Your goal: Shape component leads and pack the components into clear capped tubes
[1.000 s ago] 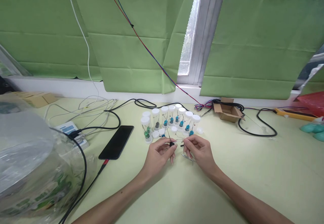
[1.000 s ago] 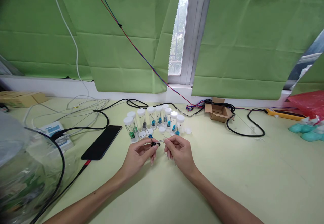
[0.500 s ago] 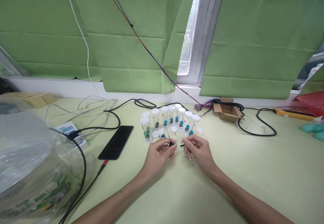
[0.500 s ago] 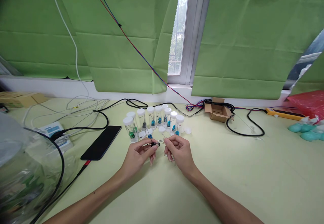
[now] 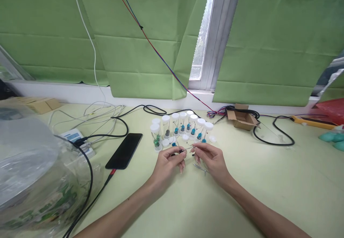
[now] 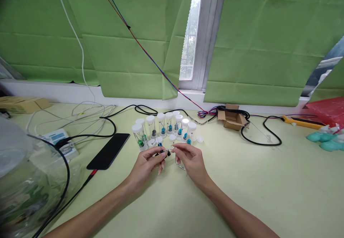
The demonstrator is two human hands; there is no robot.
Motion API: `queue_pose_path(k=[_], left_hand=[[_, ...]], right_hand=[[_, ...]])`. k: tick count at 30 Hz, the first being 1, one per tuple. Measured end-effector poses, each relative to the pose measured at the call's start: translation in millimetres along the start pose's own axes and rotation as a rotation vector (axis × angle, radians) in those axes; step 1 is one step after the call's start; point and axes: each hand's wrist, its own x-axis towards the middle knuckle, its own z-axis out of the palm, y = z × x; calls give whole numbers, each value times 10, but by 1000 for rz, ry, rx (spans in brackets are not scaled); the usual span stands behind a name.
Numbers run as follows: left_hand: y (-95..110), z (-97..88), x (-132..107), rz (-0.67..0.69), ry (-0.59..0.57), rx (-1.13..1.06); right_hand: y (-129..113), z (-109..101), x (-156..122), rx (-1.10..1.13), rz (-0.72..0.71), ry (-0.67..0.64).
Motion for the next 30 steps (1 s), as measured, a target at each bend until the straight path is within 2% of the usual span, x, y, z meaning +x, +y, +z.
queue_pose_path(k=[12,21,30], left_hand=[[-44,10,-4,52,12,66],[-41,44,-17,194,15,192],[-68,47,-32,234,35,221]], right_hand=[[-7,12,-4,-38,-7,24],[-7,-6,11,-2,31,33],[-4,4,11,113,162,61]])
